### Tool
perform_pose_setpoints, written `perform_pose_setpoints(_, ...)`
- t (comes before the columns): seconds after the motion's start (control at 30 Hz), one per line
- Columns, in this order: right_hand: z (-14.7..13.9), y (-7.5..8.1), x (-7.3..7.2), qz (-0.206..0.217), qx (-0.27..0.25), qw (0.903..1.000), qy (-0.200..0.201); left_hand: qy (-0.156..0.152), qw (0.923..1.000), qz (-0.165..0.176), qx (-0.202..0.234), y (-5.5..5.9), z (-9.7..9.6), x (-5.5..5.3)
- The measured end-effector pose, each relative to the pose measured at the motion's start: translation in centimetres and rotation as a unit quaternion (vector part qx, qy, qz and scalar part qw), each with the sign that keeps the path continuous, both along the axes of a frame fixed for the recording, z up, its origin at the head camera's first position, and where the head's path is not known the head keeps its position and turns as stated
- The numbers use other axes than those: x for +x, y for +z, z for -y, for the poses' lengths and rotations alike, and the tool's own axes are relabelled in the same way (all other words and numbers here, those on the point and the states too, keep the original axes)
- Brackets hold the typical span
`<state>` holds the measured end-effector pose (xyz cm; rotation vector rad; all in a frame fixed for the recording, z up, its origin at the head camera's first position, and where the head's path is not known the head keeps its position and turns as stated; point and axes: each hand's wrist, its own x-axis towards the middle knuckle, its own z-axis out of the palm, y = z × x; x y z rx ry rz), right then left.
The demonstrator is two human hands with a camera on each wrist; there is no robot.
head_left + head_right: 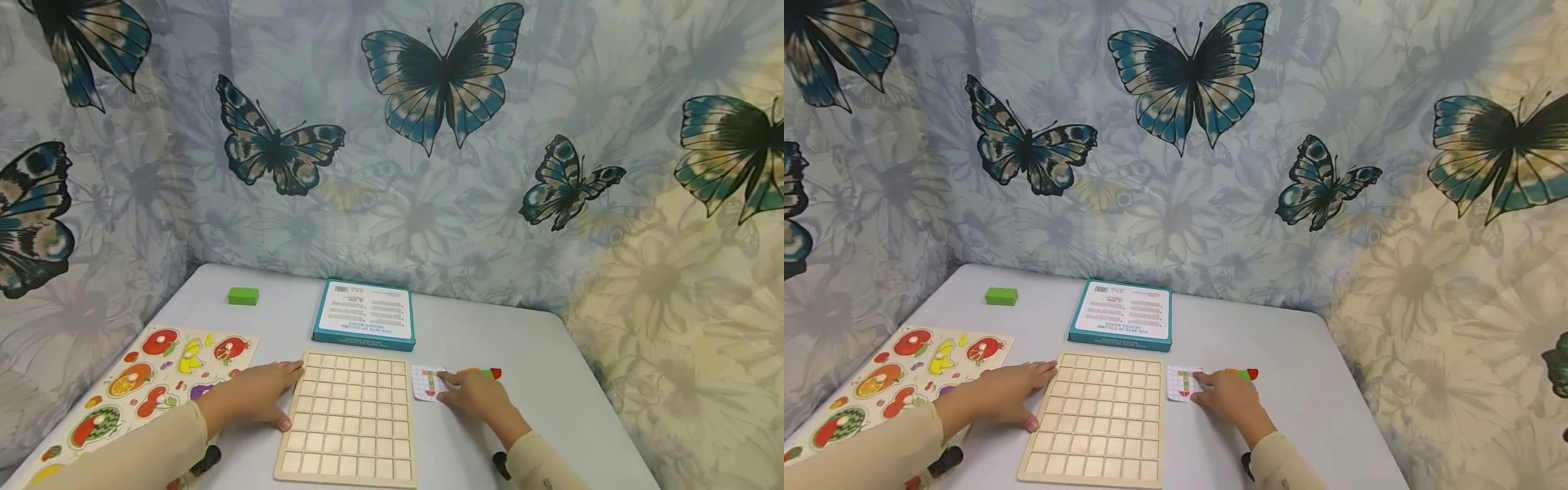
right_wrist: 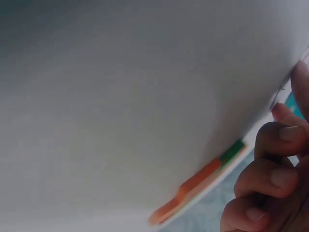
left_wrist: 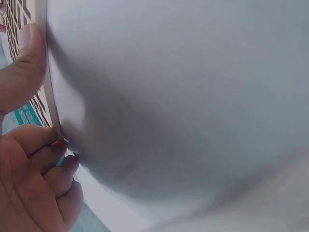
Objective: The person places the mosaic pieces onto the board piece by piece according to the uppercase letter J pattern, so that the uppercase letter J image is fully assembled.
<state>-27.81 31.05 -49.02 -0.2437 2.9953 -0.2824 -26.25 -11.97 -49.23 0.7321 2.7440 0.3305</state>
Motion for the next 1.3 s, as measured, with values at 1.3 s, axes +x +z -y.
perform_pose_setpoints(1.3,-9.6,1.9,-4.1,0.076,-0.112,0.9894,-0.053,-0.031,0.9962,0.031,0.075,-0.5,-2.7,-0.3)
